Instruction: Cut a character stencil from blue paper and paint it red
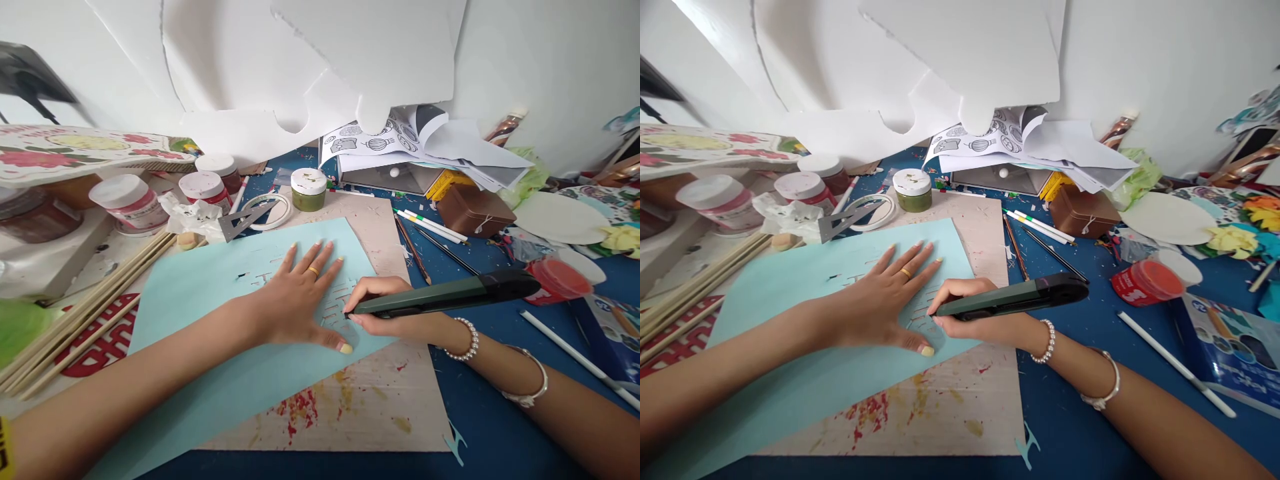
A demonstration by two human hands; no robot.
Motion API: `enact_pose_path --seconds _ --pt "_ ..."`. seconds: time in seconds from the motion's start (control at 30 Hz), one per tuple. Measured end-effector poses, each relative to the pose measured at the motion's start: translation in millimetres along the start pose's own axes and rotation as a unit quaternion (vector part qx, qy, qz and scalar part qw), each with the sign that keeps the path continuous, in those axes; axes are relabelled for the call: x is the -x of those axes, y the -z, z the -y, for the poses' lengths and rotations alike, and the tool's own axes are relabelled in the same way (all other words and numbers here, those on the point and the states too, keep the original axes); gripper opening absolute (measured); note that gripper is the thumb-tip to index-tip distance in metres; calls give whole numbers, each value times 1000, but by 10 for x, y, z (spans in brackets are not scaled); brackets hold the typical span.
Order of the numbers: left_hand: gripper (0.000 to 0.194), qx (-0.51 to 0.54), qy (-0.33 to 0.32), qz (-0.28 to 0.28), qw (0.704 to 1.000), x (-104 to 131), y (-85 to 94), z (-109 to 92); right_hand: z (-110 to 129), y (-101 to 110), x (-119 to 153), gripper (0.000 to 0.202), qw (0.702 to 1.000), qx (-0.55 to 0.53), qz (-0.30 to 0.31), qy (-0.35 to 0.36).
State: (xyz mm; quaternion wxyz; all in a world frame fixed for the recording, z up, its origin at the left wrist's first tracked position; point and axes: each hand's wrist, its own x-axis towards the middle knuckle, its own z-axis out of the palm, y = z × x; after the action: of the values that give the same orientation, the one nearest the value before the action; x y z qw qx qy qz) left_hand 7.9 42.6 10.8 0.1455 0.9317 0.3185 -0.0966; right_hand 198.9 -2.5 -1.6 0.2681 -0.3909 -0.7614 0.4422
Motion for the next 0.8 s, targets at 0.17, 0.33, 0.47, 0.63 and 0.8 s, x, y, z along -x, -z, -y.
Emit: enact_pose_path --seconds 0.17,0.33,0.47,0.63,0.8 --pt "112 1 0 4 1000 1 2 5 1 2 4 8 1000 3 3 0" --pt "111 2 -4 -8 1000 -5 -12 15 4 10 5 8 1000 -7 9 -6" --pt "112 0 -1 -4 1000 -6 -9 10 -6 8 5 9 1000 -18 4 -3" --pt "112 0 -1 0 1000 -4 -6 5 -5 -2 9 9 1000 -7 2 0" --pt "111 1 -2 1 1000 0 -5 6 12 -6 1 8 1000 0 -2 9"
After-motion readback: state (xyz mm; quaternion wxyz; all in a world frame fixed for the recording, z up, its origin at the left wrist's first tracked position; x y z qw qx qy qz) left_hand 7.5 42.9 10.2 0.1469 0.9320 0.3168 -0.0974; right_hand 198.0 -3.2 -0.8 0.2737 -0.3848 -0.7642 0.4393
